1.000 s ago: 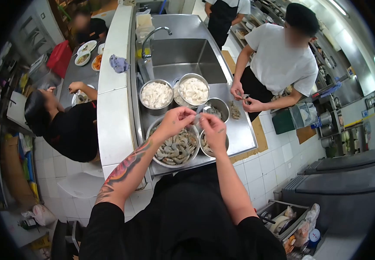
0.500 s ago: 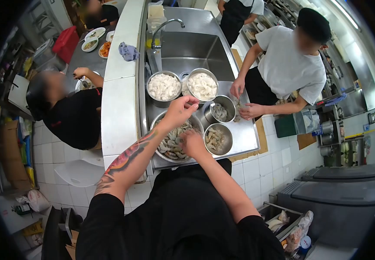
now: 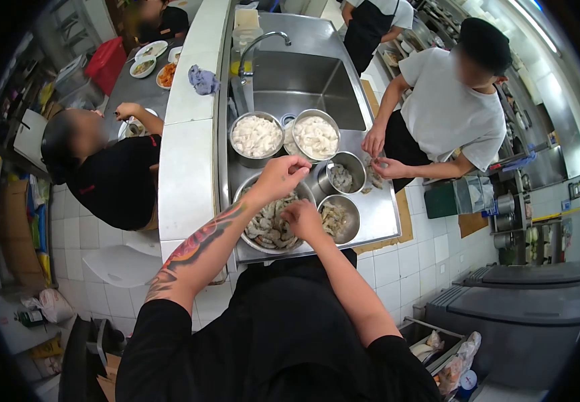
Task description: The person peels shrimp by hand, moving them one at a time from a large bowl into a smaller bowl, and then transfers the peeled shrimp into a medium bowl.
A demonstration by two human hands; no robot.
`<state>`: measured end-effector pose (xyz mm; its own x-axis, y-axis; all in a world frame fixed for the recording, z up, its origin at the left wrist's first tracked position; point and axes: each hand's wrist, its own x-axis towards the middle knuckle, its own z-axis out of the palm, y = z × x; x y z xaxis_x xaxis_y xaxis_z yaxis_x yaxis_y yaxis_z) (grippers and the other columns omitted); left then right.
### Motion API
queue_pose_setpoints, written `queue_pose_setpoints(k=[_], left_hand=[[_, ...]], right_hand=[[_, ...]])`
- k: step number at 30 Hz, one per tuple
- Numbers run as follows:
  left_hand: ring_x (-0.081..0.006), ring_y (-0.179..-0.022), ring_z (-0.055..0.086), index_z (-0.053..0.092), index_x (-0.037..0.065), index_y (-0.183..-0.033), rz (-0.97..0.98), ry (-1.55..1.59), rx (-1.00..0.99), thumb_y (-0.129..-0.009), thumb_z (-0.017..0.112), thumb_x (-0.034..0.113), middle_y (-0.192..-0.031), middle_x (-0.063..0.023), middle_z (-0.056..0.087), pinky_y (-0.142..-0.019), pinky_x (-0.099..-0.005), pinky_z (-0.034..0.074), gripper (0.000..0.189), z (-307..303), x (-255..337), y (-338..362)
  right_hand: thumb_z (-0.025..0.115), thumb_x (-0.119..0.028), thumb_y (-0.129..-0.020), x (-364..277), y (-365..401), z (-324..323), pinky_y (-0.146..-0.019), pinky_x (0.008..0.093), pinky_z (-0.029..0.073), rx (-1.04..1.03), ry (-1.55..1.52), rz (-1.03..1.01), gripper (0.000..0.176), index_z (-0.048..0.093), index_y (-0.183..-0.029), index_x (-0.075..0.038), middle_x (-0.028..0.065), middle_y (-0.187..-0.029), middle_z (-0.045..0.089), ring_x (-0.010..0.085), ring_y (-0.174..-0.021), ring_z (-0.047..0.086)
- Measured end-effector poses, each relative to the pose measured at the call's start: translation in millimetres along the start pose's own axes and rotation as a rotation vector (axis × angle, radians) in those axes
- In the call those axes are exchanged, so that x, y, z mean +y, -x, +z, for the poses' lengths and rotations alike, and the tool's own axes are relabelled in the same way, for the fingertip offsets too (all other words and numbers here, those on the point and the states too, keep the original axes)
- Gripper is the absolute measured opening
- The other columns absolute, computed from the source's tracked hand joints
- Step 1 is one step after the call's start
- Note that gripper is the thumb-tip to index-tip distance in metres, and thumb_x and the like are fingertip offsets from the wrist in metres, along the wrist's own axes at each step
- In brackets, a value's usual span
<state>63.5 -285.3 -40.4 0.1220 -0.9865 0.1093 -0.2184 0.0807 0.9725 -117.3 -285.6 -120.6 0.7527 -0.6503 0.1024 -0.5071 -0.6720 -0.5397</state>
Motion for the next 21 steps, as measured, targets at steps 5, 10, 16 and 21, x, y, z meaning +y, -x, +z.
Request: queue_pose_setpoints(k=[5, 10, 16, 21], left_hand=[[-0.0221, -0.077, 0.070, 0.073, 0.001, -0.101, 0.011, -0.310, -0.076, -0.092, 0.069, 0.026, -0.087, -0.0143, 0.073, -0.073, -0.0354, 0.055, 0.027, -9, -6, 7], [-0.0234, -0.072, 0.070, 0.073, -0.001, -0.099, -0.124, -0.380, -0.210, -0.094, 0.066, 0.027, -0.081, -0.0150, 0.073, -0.069, -0.0365, 0.054, 0.029, -4, -6, 7], [-0.0291, -0.072, 0.071, 0.072, -0.003, -0.096, -0.165, -0.242, -0.145, -0.094, 0.064, 0.024, -0.080, -0.0182, 0.073, -0.068, -0.0393, 0.054, 0.028, 0, -13, 6], [-0.0431, -0.081, 0.069, 0.072, -0.002, -0.092, -0.003, -0.366, -0.053, -0.091, 0.062, 0.018, -0.085, -0.0247, 0.070, -0.075, -0.0488, 0.053, 0.022, -1, -14, 9]], right_hand=[[0.067, -0.013, -0.091, 1, -9, -32, -0.076, 0.0482, 0.047, 0.287, -0.121, 0.026, 0.012, 0.070, -0.093, -0.001, 0.0167, -0.087, 0.065, 0.0388, -0.085, 0.061], [0.066, -0.007, -0.092, -29, -16, -60, -0.074, 0.0461, 0.049, 0.523, -0.120, 0.001, 0.009, 0.070, -0.097, -0.001, 0.0164, -0.088, 0.065, 0.0385, -0.085, 0.062], [0.066, -0.004, -0.090, -39, -16, -48, -0.071, 0.0451, 0.050, 0.557, -0.115, -0.023, 0.010, 0.071, -0.100, -0.003, 0.0157, -0.088, 0.065, 0.0369, -0.084, 0.064], [0.066, -0.003, -0.090, -36, -16, -46, -0.071, 0.0410, 0.051, 0.497, -0.222, -0.001, 0.013, 0.071, -0.103, -0.002, 0.0153, -0.090, 0.066, 0.0344, -0.083, 0.065]])
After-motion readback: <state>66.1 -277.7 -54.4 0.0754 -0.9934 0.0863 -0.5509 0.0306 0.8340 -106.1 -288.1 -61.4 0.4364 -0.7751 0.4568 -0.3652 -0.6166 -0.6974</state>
